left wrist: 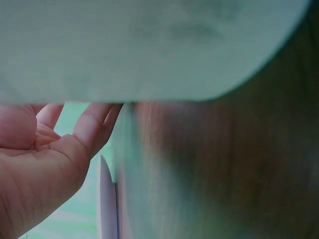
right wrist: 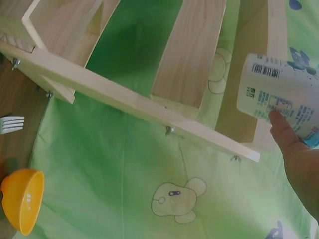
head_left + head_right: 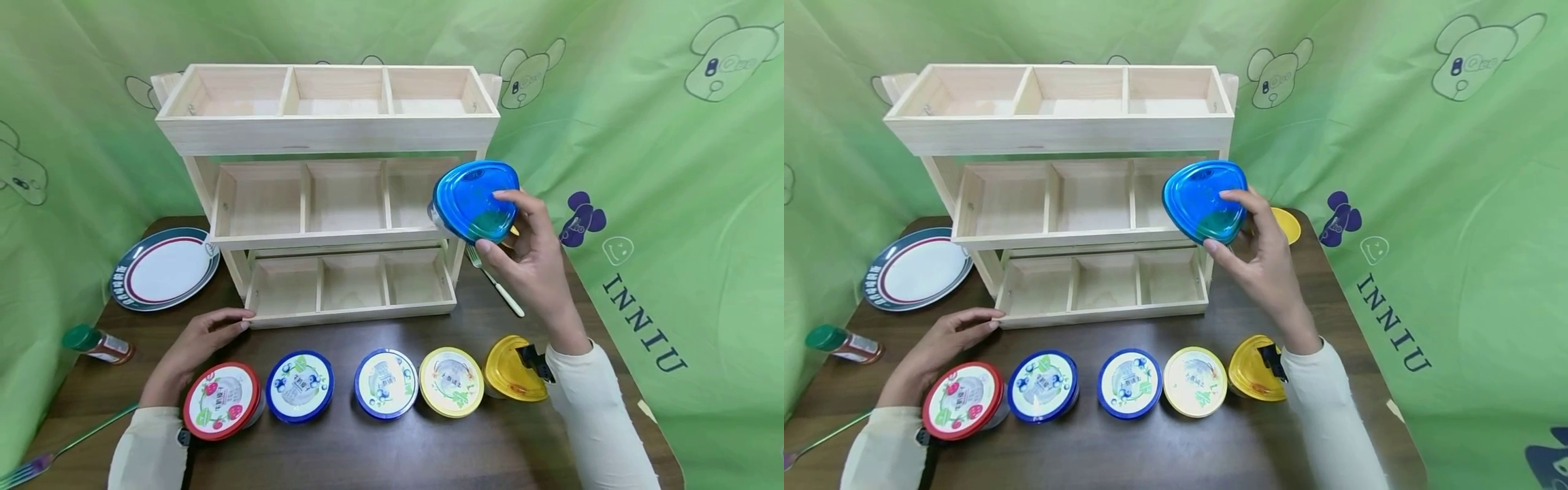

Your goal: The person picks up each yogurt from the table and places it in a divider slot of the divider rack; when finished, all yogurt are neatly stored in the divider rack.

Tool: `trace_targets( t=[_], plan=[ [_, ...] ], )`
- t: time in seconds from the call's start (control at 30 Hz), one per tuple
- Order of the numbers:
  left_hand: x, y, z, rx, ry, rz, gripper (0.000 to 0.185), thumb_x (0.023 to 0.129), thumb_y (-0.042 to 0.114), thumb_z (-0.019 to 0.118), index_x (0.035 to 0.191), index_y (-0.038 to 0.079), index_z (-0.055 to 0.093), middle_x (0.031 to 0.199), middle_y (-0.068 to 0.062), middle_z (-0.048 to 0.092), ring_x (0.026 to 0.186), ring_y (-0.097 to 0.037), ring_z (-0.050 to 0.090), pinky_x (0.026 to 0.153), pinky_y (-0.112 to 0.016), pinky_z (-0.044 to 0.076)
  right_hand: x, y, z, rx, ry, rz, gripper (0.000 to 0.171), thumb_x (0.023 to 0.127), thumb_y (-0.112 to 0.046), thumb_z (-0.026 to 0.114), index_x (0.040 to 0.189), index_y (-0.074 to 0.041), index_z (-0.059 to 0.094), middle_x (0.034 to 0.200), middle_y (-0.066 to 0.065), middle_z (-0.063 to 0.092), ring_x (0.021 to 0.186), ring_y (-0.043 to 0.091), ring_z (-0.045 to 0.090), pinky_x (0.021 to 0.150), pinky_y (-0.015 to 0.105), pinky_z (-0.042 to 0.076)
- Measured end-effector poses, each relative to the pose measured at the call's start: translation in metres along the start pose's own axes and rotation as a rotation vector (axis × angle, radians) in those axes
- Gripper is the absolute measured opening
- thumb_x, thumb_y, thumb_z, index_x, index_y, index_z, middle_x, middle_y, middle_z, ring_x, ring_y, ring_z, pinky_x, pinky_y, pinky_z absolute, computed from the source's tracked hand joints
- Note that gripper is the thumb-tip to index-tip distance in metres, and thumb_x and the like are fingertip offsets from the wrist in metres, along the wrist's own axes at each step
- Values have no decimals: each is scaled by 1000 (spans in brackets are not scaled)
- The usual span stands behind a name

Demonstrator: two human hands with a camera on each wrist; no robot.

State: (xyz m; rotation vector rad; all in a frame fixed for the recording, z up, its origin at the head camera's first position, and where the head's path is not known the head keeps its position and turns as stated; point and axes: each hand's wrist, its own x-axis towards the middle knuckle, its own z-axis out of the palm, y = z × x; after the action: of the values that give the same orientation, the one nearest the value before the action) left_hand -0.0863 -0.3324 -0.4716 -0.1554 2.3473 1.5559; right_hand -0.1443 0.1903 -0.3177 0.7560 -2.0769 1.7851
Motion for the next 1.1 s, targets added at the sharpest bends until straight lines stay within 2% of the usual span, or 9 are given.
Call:
trace_targets(
  t=[0.33,0.6,0.77,0.9,1.1],
  plan=[
    [1,-1,2,3,4,-5,44,112,24,65,148,0,63,157,-27,53,147,-45,40,111,-66,38,13,7,12,-5,17,10,62,97,7,70,153,-3,46,166,12,37,145,42,47,113,38,50],
    [1,-1,3,1,14,-14,44,112,24,64,149,0,62,156,-27,53,147,-45,40,112,-66,37,21,20,23,-20,39,-28,62,97,7,70,153,-1,45,164,14,39,142,41,51,113,38,49],
    [2,-1,3,7,21,-13,44,111,25,66,147,1,64,154,-24,56,146,-42,42,109,-59,40,25,28,27,-15,41,-32,61,98,4,71,153,-1,45,163,15,40,139,40,53,112,38,51],
    [2,-2,3,2,24,-15,44,111,26,66,147,1,64,153,-22,57,144,-39,42,106,-52,41,29,30,29,-38,25,-17,61,99,3,71,154,-3,45,162,14,41,138,38,55,112,40,51],
    [2,-2,2,-2,22,-15,43,111,25,66,147,1,64,153,-22,57,143,-39,43,105,-50,42,31,30,30,-36,10,49,58,103,2,69,155,-5,44,165,11,40,142,36,54,114,48,48]
  ],
)
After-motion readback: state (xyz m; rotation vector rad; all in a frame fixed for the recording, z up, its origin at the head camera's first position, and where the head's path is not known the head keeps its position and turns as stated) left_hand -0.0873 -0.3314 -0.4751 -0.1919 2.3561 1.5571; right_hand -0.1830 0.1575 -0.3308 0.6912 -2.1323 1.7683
